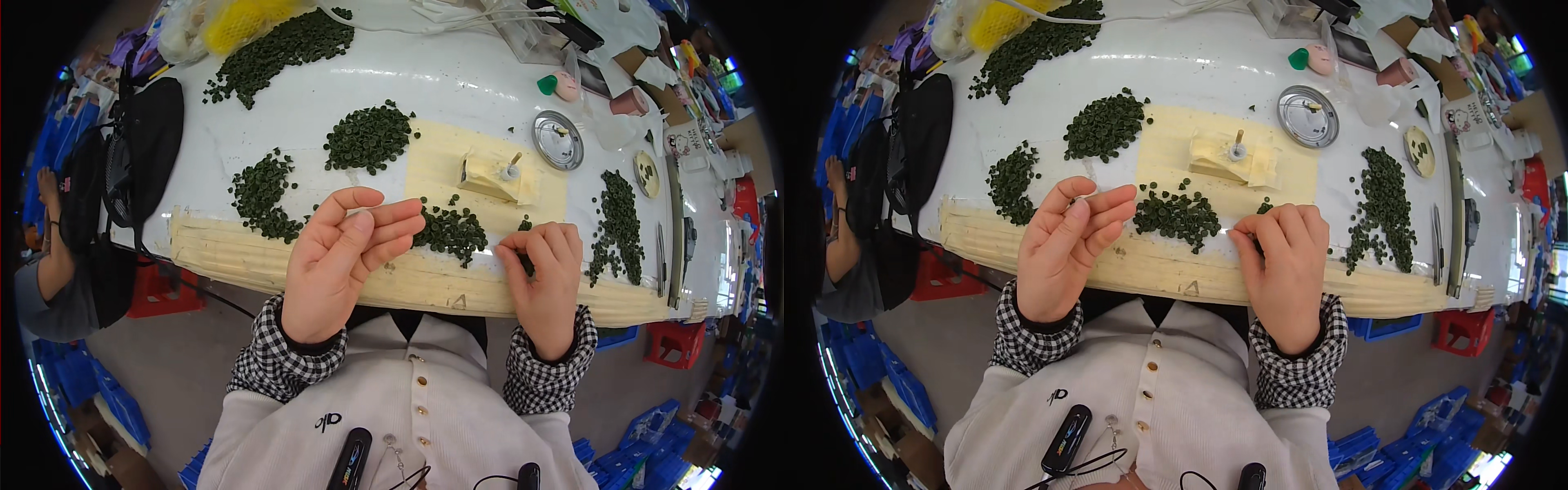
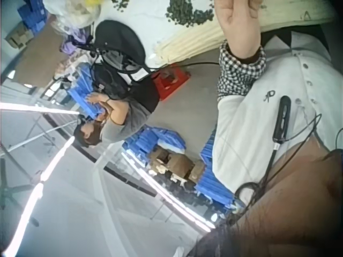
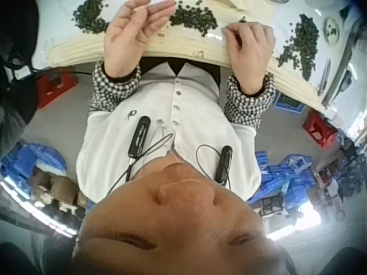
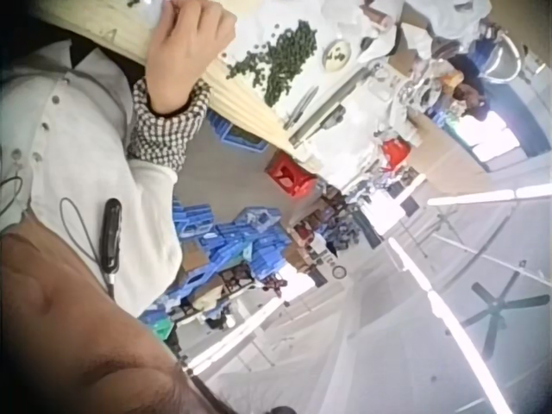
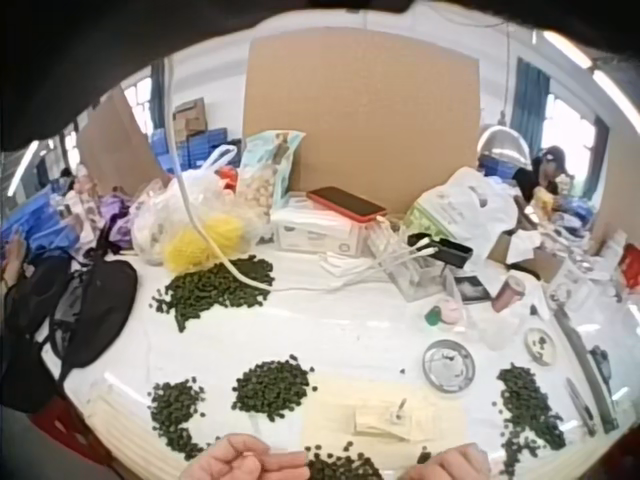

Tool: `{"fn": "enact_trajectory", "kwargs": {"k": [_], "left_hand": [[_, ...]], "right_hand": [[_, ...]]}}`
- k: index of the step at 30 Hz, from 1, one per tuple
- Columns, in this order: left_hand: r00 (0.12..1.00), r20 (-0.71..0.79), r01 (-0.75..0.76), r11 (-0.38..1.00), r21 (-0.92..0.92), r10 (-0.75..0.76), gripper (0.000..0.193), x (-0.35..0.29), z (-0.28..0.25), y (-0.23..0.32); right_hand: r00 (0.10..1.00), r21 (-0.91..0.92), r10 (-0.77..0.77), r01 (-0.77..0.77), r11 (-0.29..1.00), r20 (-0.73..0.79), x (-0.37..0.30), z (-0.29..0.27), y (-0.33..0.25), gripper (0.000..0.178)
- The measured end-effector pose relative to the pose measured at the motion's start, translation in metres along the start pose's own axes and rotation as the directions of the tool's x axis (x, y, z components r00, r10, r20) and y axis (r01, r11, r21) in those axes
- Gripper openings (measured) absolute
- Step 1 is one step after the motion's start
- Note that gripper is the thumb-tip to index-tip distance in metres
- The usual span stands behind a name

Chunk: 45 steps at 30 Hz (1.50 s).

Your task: The person is sorting and inspecting small green plastic components on a factory workbench.

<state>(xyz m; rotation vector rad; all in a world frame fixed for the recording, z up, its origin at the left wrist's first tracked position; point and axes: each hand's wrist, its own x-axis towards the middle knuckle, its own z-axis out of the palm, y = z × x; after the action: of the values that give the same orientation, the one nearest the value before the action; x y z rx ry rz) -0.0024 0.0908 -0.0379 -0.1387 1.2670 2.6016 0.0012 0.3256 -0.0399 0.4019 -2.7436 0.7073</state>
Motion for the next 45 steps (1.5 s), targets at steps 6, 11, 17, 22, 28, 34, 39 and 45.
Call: {"fn": "enact_trajectory", "kwargs": {"k": [6, 11, 17, 22, 28, 34, 39, 45], "left_hand": [[0.999, -0.023, 0.045, 0.998, 0.045, -0.044, 0.022, -0.003, -0.01, -0.003], [0.998, -0.013, 0.06, 0.989, 0.133, -0.059, 0.028, -0.005, -0.008, -0.004], [0.998, -0.009, 0.06, 0.996, 0.068, -0.06, 0.034, -0.006, -0.013, -0.003], [0.994, -0.08, 0.075, 0.996, 0.053, -0.07, 0.036, -0.006, -0.002, -0.004], [0.997, -0.012, 0.083, 0.98, 0.182, -0.082, 0.033, -0.01, -0.008, -0.004], [0.99, 0.055, 0.135, 0.985, -0.104, -0.129, 0.033, -0.008, -0.01, -0.007], [0.971, 0.02, 0.239, 0.949, -0.206, -0.24, 0.029, -0.007, 0.0, -0.004], [0.963, 0.061, 0.27, 0.94, -0.207, -0.263, 0.024, -0.007, 0.008, -0.008]], "right_hand": [[0.994, -0.05, -0.084, 0.088, 0.995, 0.073, -0.006, -0.004, -0.004, 0.011], [0.998, -0.039, -0.058, 0.059, 0.997, 0.029, -0.013, -0.006, 0.002, 0.011], [0.986, -0.137, -0.166, 0.165, 0.977, 0.001, -0.017, -0.019, 0.006, 0.013], [0.922, -0.278, -0.343, 0.381, 0.882, 0.178, -0.013, -0.024, 0.0, 0.015], [0.855, -0.423, -0.423, 0.516, 0.745, 0.299, -0.007, -0.022, -0.005, 0.018], [0.929, -0.355, -0.339, 0.371, 0.858, 0.149, -0.012, -0.017, 0.004, 0.016], [0.981, -0.118, -0.192, 0.187, 0.975, -0.031, -0.013, -0.012, -0.002, 0.014], [0.985, 0.303, -0.072, 0.117, 0.946, -0.158, -0.011, 0.002, -0.024, 0.016]]}}
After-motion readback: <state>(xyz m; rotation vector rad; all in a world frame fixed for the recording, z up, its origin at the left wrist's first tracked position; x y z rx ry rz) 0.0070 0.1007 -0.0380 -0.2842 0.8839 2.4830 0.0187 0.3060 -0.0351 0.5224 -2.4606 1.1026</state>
